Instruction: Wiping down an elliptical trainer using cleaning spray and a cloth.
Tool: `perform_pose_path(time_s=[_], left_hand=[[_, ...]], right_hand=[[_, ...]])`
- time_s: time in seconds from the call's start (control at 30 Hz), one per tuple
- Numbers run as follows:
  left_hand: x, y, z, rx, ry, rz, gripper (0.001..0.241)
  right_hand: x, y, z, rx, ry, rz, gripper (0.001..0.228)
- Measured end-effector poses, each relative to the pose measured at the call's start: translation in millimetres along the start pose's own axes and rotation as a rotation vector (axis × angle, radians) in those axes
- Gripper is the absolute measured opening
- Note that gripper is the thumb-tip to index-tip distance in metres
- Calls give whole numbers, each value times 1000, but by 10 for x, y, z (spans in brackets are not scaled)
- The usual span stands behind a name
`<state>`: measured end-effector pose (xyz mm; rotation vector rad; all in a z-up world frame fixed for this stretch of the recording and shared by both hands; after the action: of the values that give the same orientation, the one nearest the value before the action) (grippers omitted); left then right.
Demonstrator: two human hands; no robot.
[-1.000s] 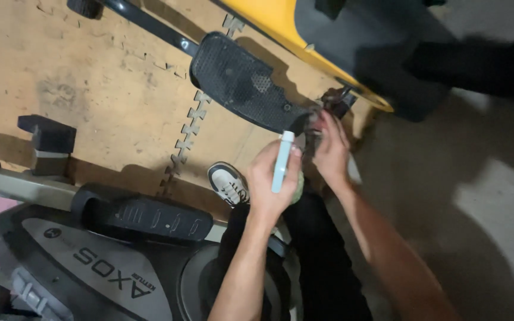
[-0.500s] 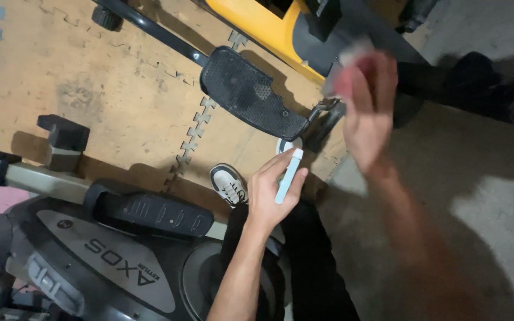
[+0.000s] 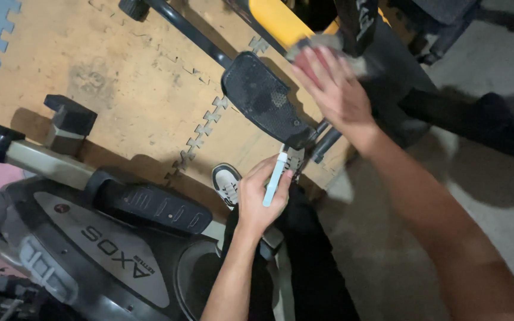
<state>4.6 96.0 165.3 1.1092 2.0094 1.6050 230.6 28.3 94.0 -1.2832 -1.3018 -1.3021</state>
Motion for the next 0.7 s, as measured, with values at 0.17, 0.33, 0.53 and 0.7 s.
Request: perform_pose_path(time_s=[0.17, 0.33, 0.53, 0.7], left_hand=[[26, 40, 16, -13, 44, 5, 22], [-17, 166, 58, -48, 40, 6, 20], [-75, 334, 105, -31, -10, -22, 23], [-98, 382, 122, -46, -33, -37, 21]], right_hand=[[-256, -124, 929, 7, -10, -34, 78], [-69, -64, 858, 0, 90, 62, 72], [37, 5, -581, -205, 33, 156, 73], [237, -127, -1133, -685, 42, 237, 60]])
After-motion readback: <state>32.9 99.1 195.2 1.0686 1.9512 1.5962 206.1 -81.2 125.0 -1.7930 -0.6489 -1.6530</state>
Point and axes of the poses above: each hand's wrist, its own z-axis towards the middle knuckle, its own x-axis out of the back of the hand, y = z × x, the point moved 5 cm from there along z, towards the middle knuckle
